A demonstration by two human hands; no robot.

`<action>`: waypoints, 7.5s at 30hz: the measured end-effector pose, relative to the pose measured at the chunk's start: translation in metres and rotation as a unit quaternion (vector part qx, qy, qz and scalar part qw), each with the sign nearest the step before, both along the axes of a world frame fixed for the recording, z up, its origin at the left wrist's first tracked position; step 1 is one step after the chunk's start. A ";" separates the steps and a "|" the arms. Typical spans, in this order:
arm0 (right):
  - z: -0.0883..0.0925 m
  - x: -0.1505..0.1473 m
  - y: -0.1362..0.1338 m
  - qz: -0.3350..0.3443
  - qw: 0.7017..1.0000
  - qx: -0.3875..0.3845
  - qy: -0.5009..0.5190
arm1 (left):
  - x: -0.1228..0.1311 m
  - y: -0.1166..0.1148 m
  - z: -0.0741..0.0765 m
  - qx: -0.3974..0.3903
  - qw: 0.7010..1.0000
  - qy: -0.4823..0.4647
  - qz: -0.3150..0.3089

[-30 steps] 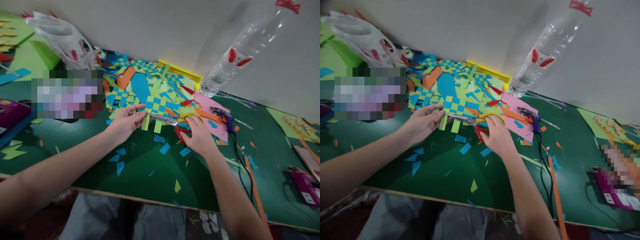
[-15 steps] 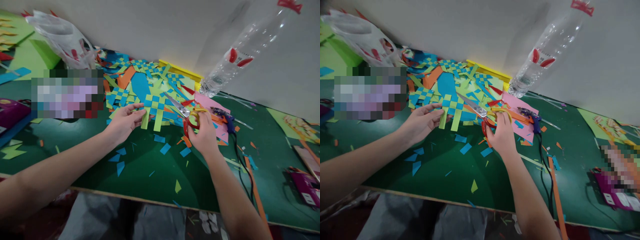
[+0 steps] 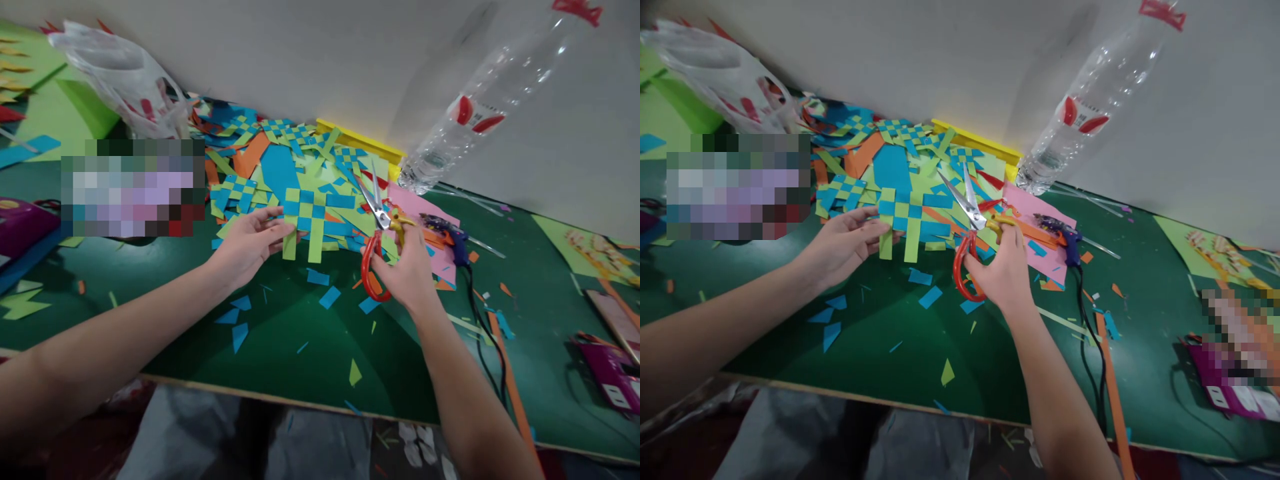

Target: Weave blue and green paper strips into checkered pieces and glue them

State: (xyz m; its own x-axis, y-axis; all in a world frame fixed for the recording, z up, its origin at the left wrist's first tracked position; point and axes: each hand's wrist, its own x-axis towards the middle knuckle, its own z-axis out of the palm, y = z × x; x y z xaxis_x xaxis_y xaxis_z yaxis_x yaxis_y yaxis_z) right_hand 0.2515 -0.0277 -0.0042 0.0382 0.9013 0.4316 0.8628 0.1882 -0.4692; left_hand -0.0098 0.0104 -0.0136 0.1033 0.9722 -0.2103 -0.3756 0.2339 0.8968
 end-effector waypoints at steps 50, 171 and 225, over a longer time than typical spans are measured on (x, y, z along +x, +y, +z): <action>0.004 -0.005 -0.009 0.144 0.954 0.057 -0.256 | 0.003 -0.002 0.009 -0.106 0.980 -0.148 -0.077; 0.005 -0.010 -0.010 0.138 0.958 0.059 -0.244 | 0.006 -0.004 0.006 -0.054 0.990 -0.114 -0.070; 0.004 -0.007 -0.009 0.116 0.967 0.054 -0.222 | 0.005 -0.001 0.002 -0.064 0.992 -0.101 -0.034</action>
State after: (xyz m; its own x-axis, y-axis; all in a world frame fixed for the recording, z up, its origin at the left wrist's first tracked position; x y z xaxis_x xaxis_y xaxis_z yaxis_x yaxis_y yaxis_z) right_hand 0.2442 -0.0369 0.0002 -0.3703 0.8123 0.4506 0.9034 0.4278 -0.0287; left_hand -0.0049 0.0096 -0.0115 0.2199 0.9284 -0.2994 -0.5249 0.3713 0.7659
